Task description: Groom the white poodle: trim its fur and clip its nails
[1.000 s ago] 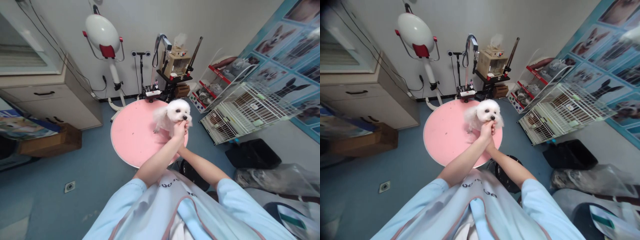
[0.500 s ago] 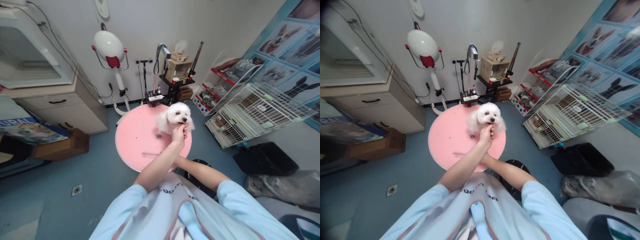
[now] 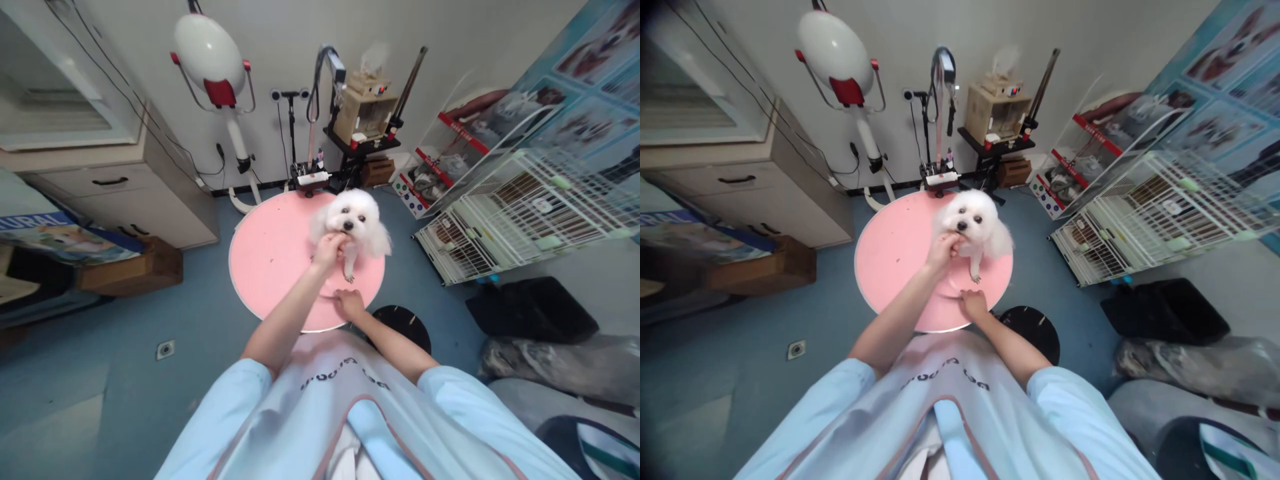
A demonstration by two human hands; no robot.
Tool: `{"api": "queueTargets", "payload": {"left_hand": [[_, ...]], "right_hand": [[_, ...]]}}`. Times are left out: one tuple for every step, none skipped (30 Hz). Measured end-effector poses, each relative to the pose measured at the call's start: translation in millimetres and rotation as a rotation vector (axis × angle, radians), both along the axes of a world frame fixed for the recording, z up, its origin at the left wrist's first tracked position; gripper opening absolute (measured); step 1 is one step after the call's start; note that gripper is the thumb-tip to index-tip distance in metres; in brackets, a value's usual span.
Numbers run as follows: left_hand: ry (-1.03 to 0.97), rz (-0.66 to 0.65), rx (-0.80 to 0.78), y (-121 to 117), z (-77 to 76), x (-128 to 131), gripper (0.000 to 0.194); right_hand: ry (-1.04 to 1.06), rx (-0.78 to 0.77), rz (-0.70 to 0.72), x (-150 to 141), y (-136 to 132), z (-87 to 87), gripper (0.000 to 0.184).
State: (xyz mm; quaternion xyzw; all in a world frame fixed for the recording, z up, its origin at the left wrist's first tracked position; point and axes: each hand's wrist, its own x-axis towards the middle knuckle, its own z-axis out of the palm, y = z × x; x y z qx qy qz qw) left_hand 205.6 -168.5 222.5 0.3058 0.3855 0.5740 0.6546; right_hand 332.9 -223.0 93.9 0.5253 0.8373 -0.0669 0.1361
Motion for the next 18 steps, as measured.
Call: {"api": "queueTargets", "payload": {"left_hand": [[0.029, -0.031, 0.001, 6, 1.2, -11, 0.022], [0.056, -0.060, -0.002, 12, 2.9, -20, 0.022], [0.077, -0.078, -0.005, 17, 4.8, -27, 0.022], [0.098, -0.094, 0.002, 21, 6.3, -32, 0.022], [0.118, -0.109, 0.012, 24, 6.8, -35, 0.021], [0.133, -0.128, 0.024, 26, 5.5, -37, 0.021], [0.146, -0.154, 0.035, 26, 1.6, -38, 0.020], [0.152, -0.186, 0.034, 25, -5.1, -40, 0.018], [0.155, -0.219, 0.015, 24, -15.0, -41, 0.017], [0.156, -0.248, -0.021, 22, -27.7, -43, 0.015], [0.155, -0.267, -0.074, 20, -42.7, -43, 0.014], [0.161, -0.272, -0.129, 19, -59.1, -42, 0.014], [0.165, -0.270, -0.198, 19, -75.7, -39, 0.014], [0.153, -0.266, -0.274, 20, -91.4, -33, 0.015], [0.114, -0.267, -0.354, 22, -104.8, -26, 0.016], [0.038, -0.267, -0.437, 25, -115.2, -16, 0.016], [-0.047, -0.267, -0.488, 29, -121.9, -4, 0.017], [-0.132, -0.262, -0.508, 34, -124.7, 8, 0.018]], "right_hand": [[-0.019, -0.046, -0.058, 2, -3, -7.3, 0.023], [-0.029, -0.049, -0.088, 0, -5, -15.2, 0.027], [-0.025, -0.073, -0.092, -7, -6, -23.6, 0.030], [-0.006, -0.119, -0.074, -18, -9, -32.2, 0.030], [0.023, -0.176, -0.034, -31, -12, -40.5, 0.028], [0.064, -0.241, 0.031, -45, -16, -47.9, 0.025], [0.112, -0.308, 0.110, -56, -20, -54.0, 0.021], [0.160, -0.367, 0.165, -61, -24, -58.4, 0.019], [0.198, -0.408, 0.178, -58, -26, -61.2, 0.017], [0.223, -0.427, 0.148, -46, -28, -62.3, 0.018], [0.234, -0.425, 0.076, -25, -29, -61.9, 0.019], [0.224, -0.399, -0.042, 5, -29, -60.4, 0.020], [0.210, -0.368, -0.136, 40, -29, -58.1, 0.023], [0.194, -0.339, -0.223, 78, -31, -55.5, 0.025], [0.171, -0.306, -0.322, 115, -33, -53.1, 0.029], [0.142, -0.273, -0.432, 148, -37, -51.7, 0.036], [0.114, -0.232, -0.614, 175, -41, -51.5, 0.041], [0.097, -0.194, -0.810, 194, -45, -52.7, 0.043]]}}
